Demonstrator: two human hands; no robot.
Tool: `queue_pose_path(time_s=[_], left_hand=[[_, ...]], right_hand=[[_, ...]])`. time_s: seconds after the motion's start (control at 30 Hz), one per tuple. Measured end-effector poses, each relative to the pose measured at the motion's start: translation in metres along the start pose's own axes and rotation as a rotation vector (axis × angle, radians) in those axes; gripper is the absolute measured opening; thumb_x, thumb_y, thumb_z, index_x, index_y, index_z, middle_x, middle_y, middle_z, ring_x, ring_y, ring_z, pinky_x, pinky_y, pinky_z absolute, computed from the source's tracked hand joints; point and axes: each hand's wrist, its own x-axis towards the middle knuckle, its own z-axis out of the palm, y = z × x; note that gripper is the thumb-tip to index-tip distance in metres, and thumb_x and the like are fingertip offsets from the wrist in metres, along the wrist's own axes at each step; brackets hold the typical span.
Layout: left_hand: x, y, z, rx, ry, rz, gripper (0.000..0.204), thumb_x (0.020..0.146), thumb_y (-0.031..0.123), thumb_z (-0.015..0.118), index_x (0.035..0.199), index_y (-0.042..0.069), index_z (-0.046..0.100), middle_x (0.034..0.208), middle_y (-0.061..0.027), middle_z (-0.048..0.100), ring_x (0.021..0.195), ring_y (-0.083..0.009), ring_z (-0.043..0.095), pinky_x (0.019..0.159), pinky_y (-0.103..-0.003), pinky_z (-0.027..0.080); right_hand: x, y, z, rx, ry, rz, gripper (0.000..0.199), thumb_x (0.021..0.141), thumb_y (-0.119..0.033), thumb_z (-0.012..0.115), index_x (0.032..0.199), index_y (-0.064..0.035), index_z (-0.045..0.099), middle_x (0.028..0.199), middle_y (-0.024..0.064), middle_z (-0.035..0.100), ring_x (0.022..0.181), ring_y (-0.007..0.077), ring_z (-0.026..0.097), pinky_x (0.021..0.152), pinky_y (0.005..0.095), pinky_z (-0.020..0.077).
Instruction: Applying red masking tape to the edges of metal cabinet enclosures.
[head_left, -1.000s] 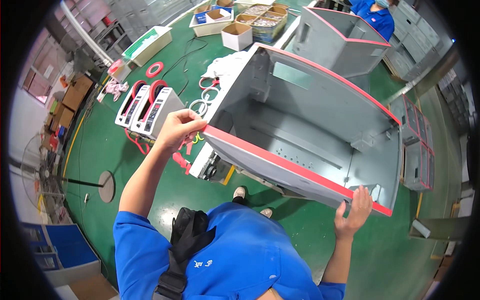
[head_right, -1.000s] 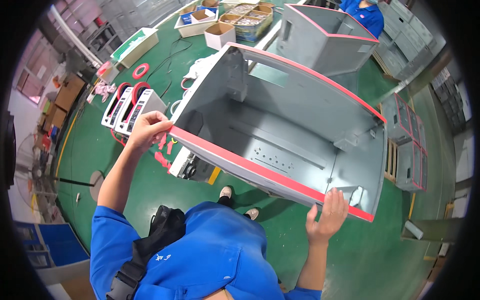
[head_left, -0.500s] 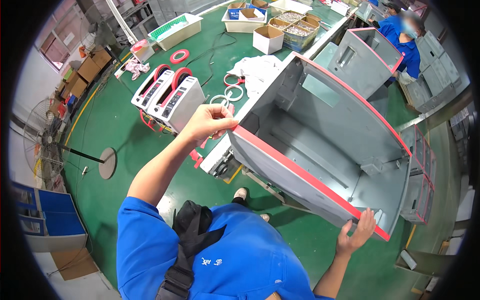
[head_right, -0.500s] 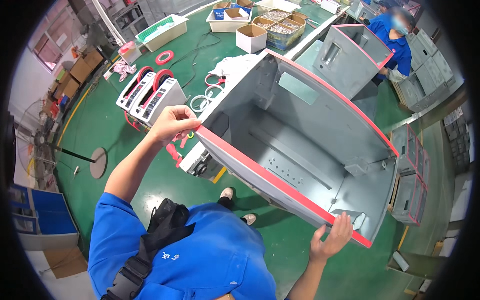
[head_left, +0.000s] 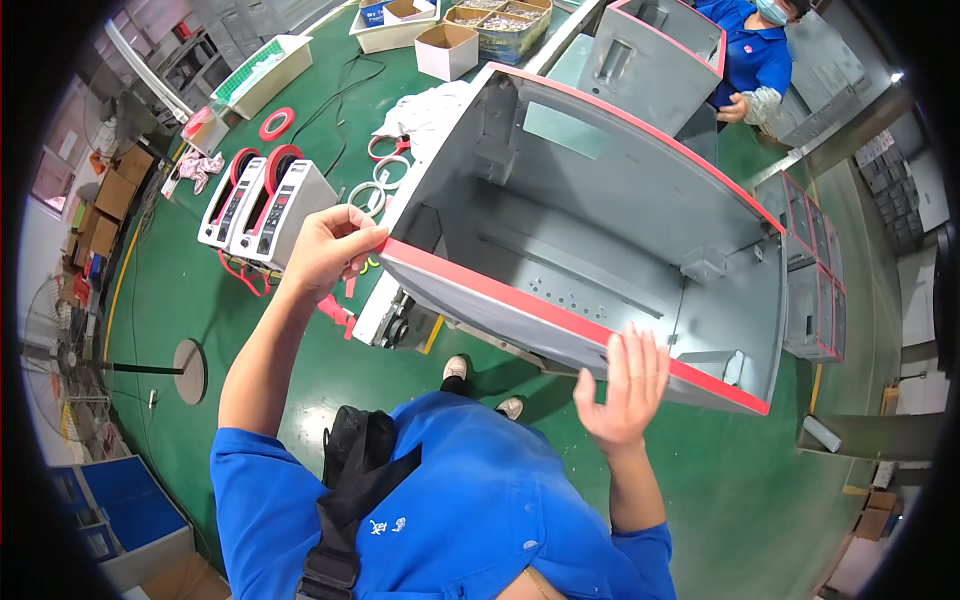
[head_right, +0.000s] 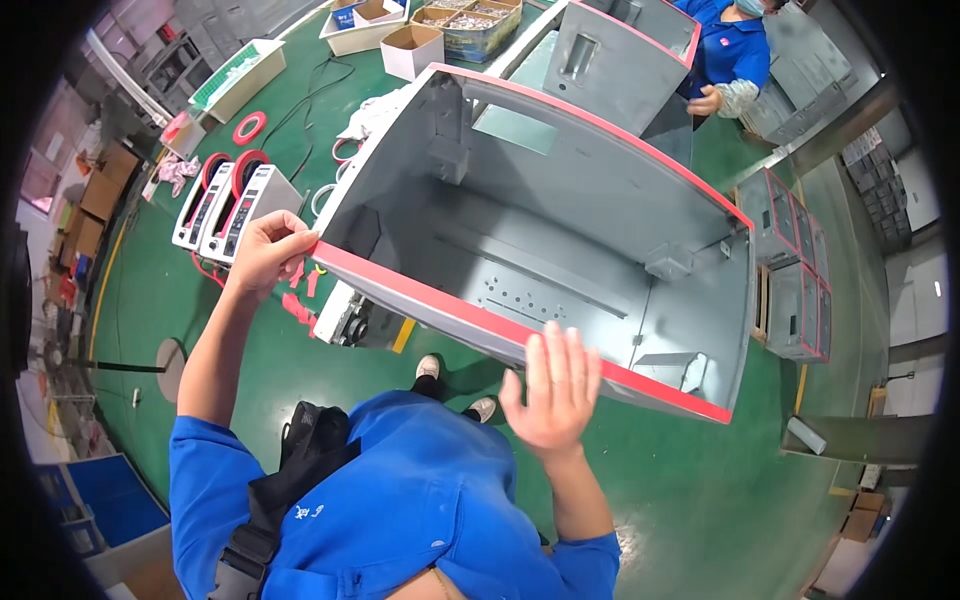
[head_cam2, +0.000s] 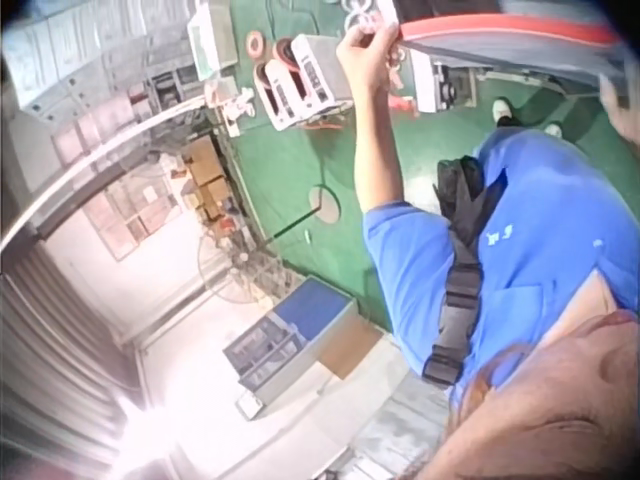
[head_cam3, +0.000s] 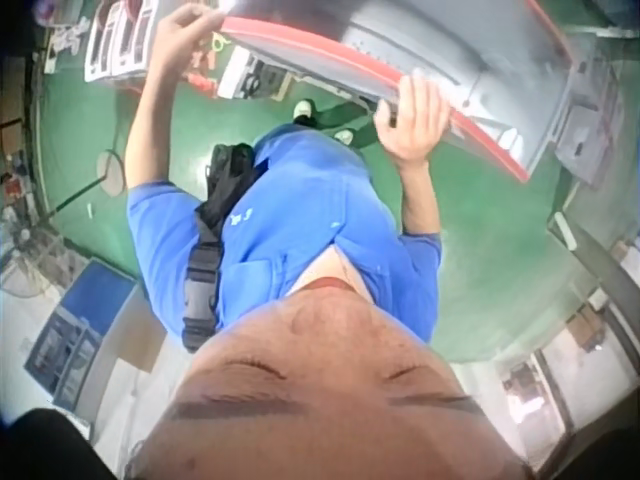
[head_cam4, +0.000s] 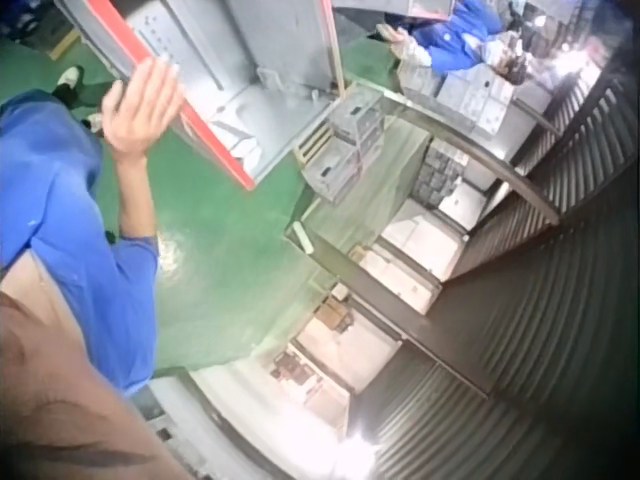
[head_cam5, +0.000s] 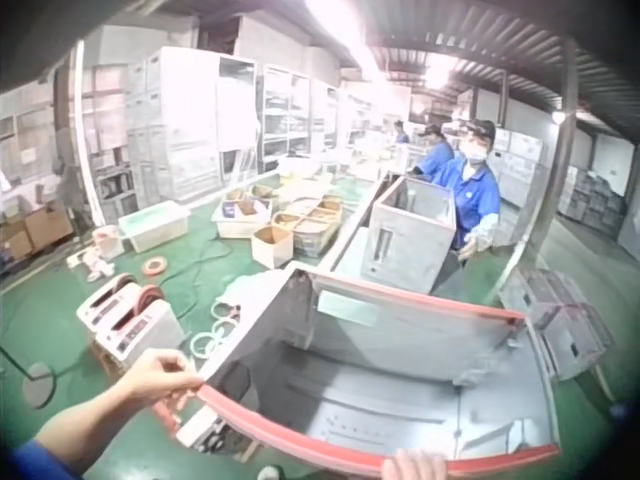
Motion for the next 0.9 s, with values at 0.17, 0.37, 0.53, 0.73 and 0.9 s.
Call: queue_pose_path(time_s=[0.17,0.37,0.53,0.73,0.9], left_hand=[[-0.001,0.003,0.001,0.004,-0.008,0.009,0.013,0.074,0.008,0.065,0.068,0.003,0.055,0.056,-0.0006,0.052,0.042,-0.0029,0.042,0.036,-0.017,0.029],[0.0,-0.002,-0.004,-0.03,-0.035,0.007,0.012,0.074,0.007,0.064,0.071,0.002,0.054,0.058,-0.0014,0.053,0.041,-0.0033,0.042,0.034,-0.017,0.028],[0.001,-0.005,-0.007,-0.061,-0.073,0.009,0.012,0.074,0.007,0.064,0.071,0.002,0.054,0.058,-0.0018,0.053,0.042,-0.003,0.043,0.035,-0.017,0.029],[-0.002,-0.001,-0.006,-0.003,-0.037,-0.01,0.015,0.072,0.011,0.067,0.07,0.003,0.055,0.058,-0.0007,0.055,0.042,-0.0029,0.044,0.035,-0.016,0.031],[-0.001,0.0,-0.006,-0.01,-0.042,-0.015,0.014,0.072,0.011,0.067,0.069,0.003,0.056,0.055,-0.0005,0.054,0.041,-0.0029,0.045,0.034,-0.016,0.03]], right_hand=[[0.015,-0.018,0.013,0.01,-0.037,-0.038,0.038,0.075,-0.02,0.057,0.109,-0.0016,0.054,0.114,0.016,0.053,0.109,0.0306,0.048,0.097,0.0464,0.028],[0.016,-0.021,0.022,-0.046,-0.048,-0.065,0.036,0.076,-0.019,0.055,0.108,-0.0032,0.055,0.113,0.0154,0.054,0.108,0.0294,0.049,0.097,0.0468,0.0265],[0.016,-0.022,0.021,-0.07,-0.056,-0.072,0.036,0.076,-0.019,0.055,0.108,-0.0022,0.055,0.113,0.0157,0.054,0.108,0.0294,0.049,0.097,0.0467,0.0263],[0.015,-0.022,0.023,-0.082,-0.061,-0.091,0.038,0.077,-0.017,0.054,0.11,-0.0006,0.052,0.114,0.017,0.053,0.108,0.031,0.049,0.097,0.0469,0.0254],[0.015,-0.023,0.024,-0.088,-0.064,-0.098,0.038,0.077,-0.016,0.053,0.111,0.0,0.051,0.114,0.0169,0.053,0.108,0.031,0.048,0.098,0.0466,0.0245]])
